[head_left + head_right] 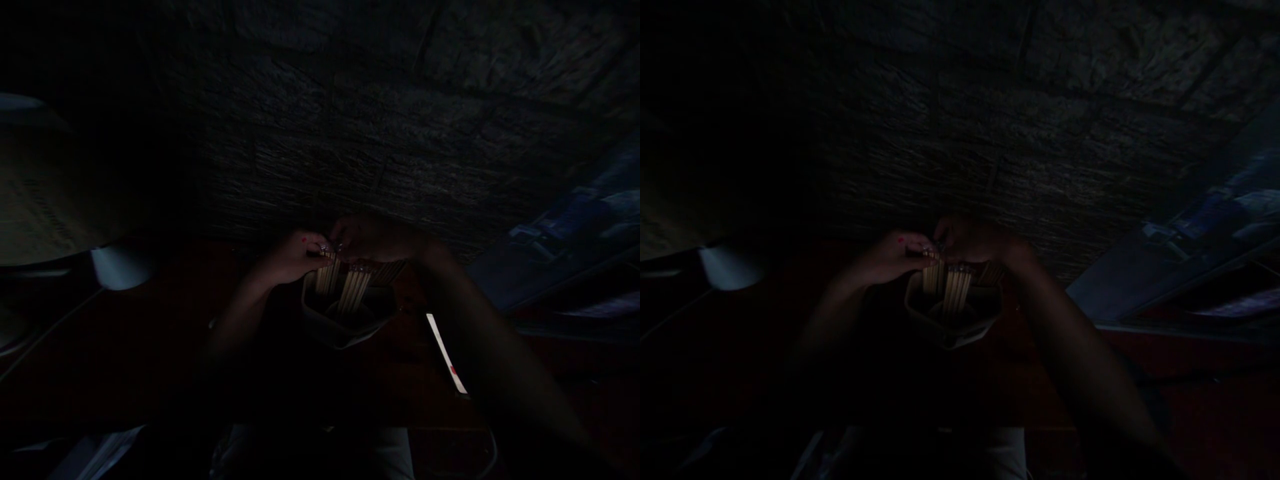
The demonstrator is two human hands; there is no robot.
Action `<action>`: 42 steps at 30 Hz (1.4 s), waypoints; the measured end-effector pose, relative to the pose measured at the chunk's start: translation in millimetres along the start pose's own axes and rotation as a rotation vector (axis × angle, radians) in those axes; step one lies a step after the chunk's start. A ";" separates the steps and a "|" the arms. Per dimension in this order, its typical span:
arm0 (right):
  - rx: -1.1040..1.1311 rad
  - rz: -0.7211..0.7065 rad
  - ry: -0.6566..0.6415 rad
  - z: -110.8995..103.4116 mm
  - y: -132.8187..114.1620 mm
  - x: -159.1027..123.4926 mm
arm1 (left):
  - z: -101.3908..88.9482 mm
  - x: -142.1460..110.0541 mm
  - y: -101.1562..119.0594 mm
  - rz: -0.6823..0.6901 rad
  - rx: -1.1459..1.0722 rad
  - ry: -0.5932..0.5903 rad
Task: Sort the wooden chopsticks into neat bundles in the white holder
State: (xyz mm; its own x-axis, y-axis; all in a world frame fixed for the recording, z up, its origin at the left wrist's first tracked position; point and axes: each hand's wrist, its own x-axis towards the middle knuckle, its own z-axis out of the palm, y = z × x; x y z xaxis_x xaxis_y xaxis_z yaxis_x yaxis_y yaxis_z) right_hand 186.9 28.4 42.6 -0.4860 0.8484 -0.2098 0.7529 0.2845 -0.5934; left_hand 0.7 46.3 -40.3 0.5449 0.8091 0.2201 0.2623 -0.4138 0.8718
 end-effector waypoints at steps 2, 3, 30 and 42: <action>-0.028 0.007 -0.002 0.6 1.5 0.5 | 0.2 0.0 0.0 -0.004 0.001 0.005; -0.035 0.009 -0.009 0.7 2.2 0.8 | 0.2 0.1 0.0 -0.007 0.005 0.006; -0.007 0.042 -0.002 -5.2 -10.6 -6.4 | -0.9 -1.8 2.0 -0.034 -0.021 -0.020; -0.061 0.005 0.020 -6.4 -17.9 -6.1 | -0.6 -0.4 -2.9 0.001 0.011 -0.013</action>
State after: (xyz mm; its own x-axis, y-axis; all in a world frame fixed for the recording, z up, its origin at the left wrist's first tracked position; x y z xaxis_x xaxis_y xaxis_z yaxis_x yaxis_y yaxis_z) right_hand 179.2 21.0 59.4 -0.4736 0.8584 -0.1971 0.7815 0.3064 -0.5436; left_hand -0.7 47.4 -42.6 0.5554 0.8032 0.2156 0.2702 -0.4195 0.8666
